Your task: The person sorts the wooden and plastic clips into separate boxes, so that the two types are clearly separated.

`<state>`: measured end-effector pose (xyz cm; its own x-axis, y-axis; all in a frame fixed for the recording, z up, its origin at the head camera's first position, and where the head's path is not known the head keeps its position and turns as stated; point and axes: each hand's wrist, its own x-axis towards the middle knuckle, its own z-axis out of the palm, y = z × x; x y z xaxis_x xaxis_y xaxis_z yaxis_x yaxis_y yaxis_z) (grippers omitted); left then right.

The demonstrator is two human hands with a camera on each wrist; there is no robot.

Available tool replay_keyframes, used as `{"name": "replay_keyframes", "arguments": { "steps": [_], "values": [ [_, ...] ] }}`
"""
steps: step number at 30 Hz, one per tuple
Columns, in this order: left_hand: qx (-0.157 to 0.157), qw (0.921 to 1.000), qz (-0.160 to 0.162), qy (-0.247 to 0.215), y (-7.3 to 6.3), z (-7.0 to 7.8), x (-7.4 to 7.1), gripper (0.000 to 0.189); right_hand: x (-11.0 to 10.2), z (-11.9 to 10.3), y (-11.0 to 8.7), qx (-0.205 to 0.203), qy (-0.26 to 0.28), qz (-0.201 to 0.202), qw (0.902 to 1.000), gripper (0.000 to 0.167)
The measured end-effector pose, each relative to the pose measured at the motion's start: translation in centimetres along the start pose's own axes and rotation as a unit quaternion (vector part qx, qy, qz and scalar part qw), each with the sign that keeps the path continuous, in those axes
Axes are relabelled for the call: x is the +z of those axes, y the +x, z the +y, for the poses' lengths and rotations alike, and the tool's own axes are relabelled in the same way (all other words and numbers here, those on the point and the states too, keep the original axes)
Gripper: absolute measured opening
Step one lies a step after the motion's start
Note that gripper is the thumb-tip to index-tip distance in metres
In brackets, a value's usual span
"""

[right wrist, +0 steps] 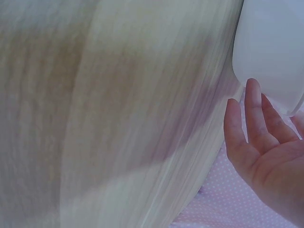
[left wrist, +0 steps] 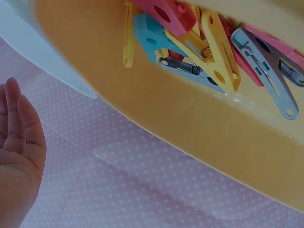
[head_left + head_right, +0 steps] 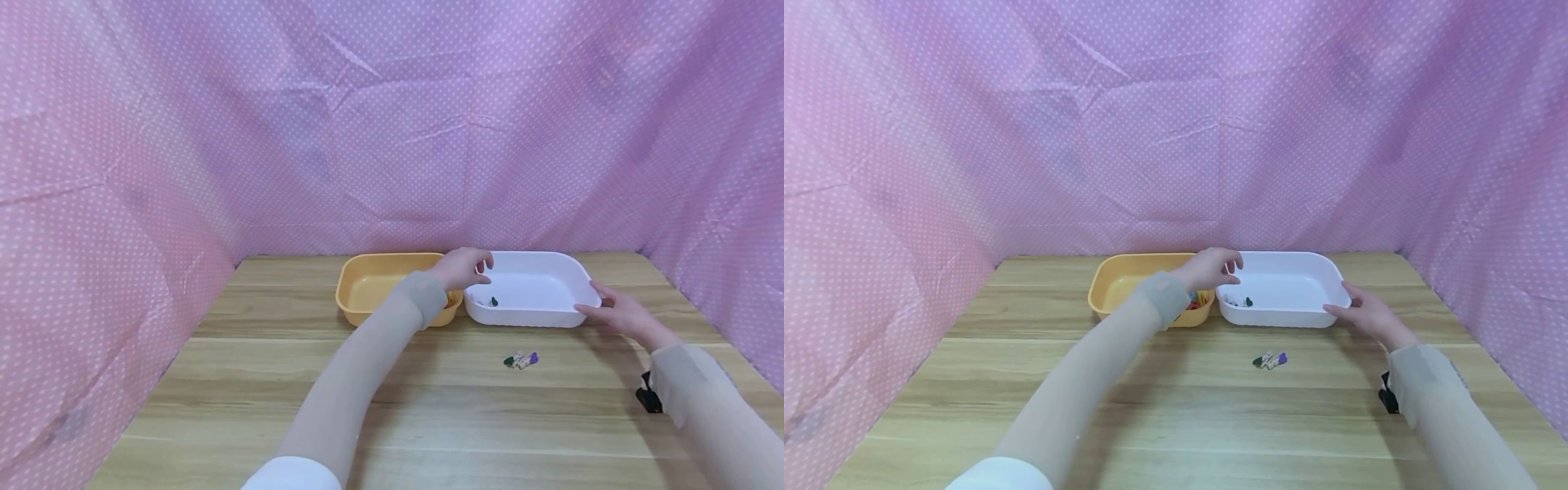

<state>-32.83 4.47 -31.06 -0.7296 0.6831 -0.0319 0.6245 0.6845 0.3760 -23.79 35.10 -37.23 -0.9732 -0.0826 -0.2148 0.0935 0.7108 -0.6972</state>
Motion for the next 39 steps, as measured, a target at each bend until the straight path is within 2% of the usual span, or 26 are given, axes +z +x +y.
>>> {"name": "replay_keyframes", "arguments": {
  "steps": [9, 17, 22, 28, 32, 39],
  "values": [
    [0.011, 0.9999, 0.002, -0.009, -0.6, -0.3, 0.3, 0.030, 0.0, 0.0, 0.1, -0.002, 0.004, -0.003, 1.0000, 0.084],
    [0.043, 0.9981, 0.008, -0.042, -1.4, 0.4, 0.3, 0.030, -0.1, 0.4, 0.3, 0.000, 0.011, -0.003, 0.9999, 0.086],
    [0.055, 0.9976, 0.007, -0.041, -1.7, 0.8, 0.5, 0.030, -0.1, 0.3, 0.1, -0.001, 0.007, -0.002, 1.0000, 0.087],
    [0.068, 0.9969, 0.004, -0.039, -2.3, 1.2, 1.3, 0.028, 0.2, 0.3, -0.3, -0.008, 0.001, 0.000, 1.0000, 0.086],
    [0.063, 0.9971, 0.001, -0.042, -2.9, 1.3, 2.0, 0.029, 0.3, 0.3, -0.4, -0.010, -0.002, -0.001, 1.0000, 0.085],
    [0.067, 0.9956, 0.015, -0.064, -3.4, 1.3, 2.7, 0.028, -0.1, 0.5, -0.1, -0.017, -0.007, -0.001, 0.9998, 0.084]
  ]
}}
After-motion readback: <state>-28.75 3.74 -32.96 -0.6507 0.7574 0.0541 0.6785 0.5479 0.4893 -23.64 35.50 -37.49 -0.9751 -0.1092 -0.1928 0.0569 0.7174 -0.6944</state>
